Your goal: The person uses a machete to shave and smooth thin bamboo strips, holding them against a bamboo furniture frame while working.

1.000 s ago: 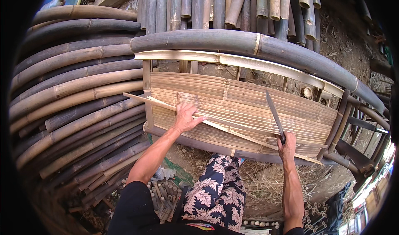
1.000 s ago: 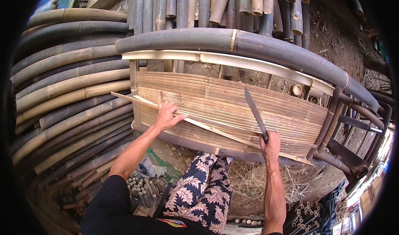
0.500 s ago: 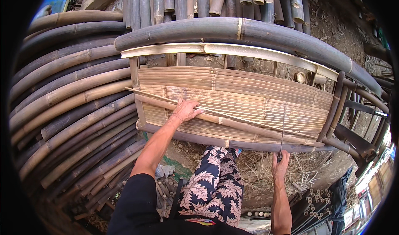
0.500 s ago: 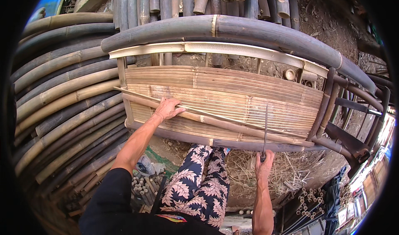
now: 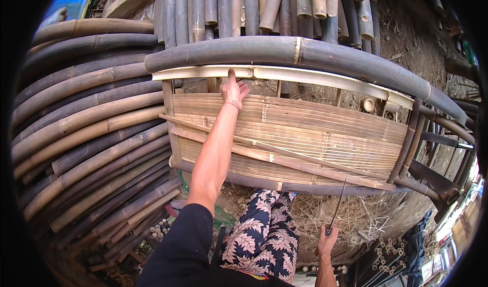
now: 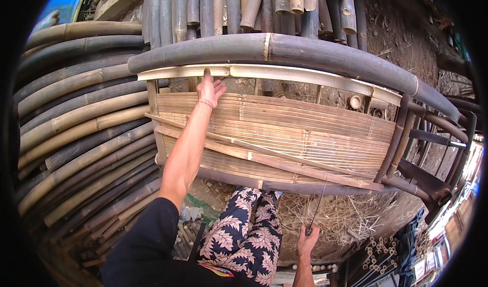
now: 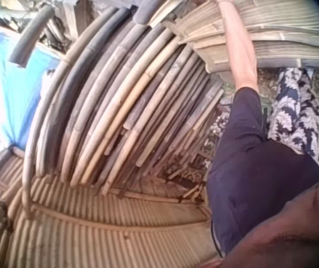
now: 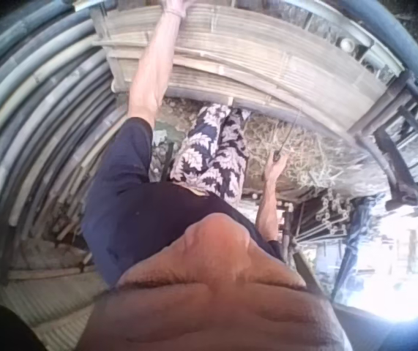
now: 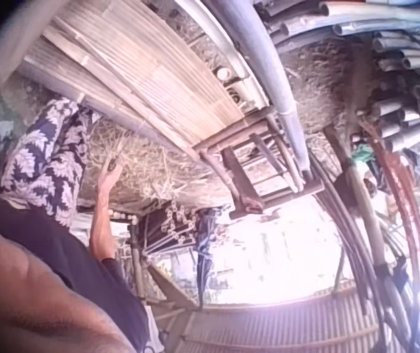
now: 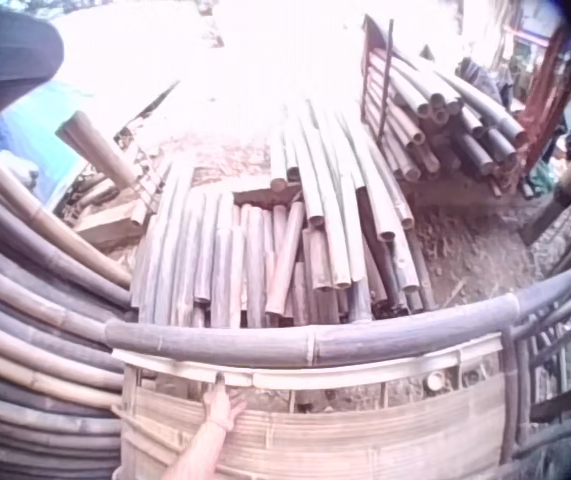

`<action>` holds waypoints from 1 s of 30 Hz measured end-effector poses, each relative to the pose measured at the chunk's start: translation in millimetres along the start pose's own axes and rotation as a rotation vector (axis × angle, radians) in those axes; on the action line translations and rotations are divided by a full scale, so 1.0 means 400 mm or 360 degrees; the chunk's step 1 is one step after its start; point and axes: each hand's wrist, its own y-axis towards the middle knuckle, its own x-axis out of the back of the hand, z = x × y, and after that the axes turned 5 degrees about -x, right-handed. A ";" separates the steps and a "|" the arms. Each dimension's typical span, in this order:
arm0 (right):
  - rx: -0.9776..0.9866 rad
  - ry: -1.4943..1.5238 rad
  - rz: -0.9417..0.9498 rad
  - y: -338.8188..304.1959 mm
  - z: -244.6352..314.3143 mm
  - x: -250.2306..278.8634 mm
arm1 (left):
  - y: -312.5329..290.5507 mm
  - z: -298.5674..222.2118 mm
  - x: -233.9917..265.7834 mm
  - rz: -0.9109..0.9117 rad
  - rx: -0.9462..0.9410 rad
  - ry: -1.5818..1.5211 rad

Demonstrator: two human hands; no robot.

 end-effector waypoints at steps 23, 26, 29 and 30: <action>0.0723 0.0116 -0.0590 -0.265 0.229 0.249 | -0.740 -0.214 0.372 0.0585 -0.0188 -0.0813; 0.1202 -0.0007 -0.0756 -0.344 0.359 0.355 | -1.014 -0.305 0.462 0.0976 -0.0329 -0.0698; 0.1355 0.0029 -0.0713 -0.428 0.369 0.410 | -1.247 -0.348 0.526 0.1396 -0.0383 -0.0491; 0.1362 0.0178 -0.0578 -0.479 0.370 0.435 | -1.348 -0.364 0.536 0.1604 -0.0422 -0.0446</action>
